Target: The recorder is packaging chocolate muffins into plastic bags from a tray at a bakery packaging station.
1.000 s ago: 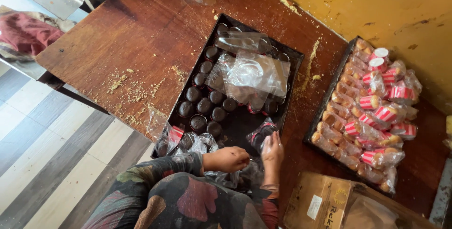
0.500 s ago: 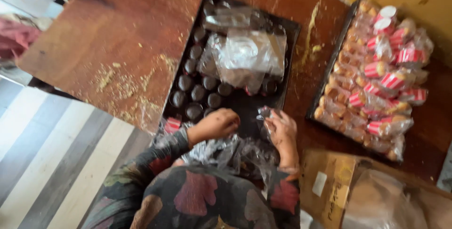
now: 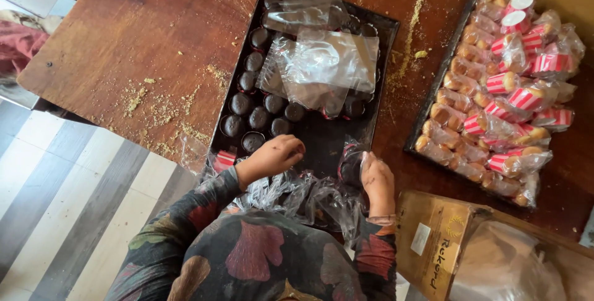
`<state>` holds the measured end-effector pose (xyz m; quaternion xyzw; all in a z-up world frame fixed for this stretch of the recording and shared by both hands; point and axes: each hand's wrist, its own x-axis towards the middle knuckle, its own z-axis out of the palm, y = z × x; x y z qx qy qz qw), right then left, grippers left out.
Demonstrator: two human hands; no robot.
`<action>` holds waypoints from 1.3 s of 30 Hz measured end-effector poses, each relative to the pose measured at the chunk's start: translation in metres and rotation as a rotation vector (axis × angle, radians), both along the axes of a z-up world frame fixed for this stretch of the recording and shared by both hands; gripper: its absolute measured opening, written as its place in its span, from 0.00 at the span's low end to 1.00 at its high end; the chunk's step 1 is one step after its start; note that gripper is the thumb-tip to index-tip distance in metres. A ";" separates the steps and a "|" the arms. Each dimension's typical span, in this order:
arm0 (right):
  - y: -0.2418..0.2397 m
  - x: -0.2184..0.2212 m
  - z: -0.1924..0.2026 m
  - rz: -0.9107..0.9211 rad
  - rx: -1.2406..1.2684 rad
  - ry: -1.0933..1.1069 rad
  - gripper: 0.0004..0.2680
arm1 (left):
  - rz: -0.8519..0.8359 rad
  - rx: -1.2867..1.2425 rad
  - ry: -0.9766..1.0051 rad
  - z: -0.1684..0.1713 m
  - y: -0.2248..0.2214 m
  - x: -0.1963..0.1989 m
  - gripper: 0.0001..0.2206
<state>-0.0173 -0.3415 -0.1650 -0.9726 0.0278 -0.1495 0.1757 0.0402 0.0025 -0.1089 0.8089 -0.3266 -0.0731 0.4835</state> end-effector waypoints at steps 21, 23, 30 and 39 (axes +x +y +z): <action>0.101 0.027 0.062 0.307 -0.404 0.342 0.20 | 0.191 0.569 -0.445 -0.098 -0.024 0.135 0.30; 0.088 0.014 0.045 0.291 -0.506 0.737 0.17 | 0.184 0.578 -0.475 -0.119 -0.028 0.138 0.24; 0.072 0.011 0.010 0.268 -0.457 0.541 0.18 | 0.144 0.525 -0.475 -0.111 -0.023 0.117 0.08; 0.065 0.009 -0.042 0.133 1.678 0.370 0.30 | 0.017 0.202 -0.598 -0.054 -0.007 0.026 0.12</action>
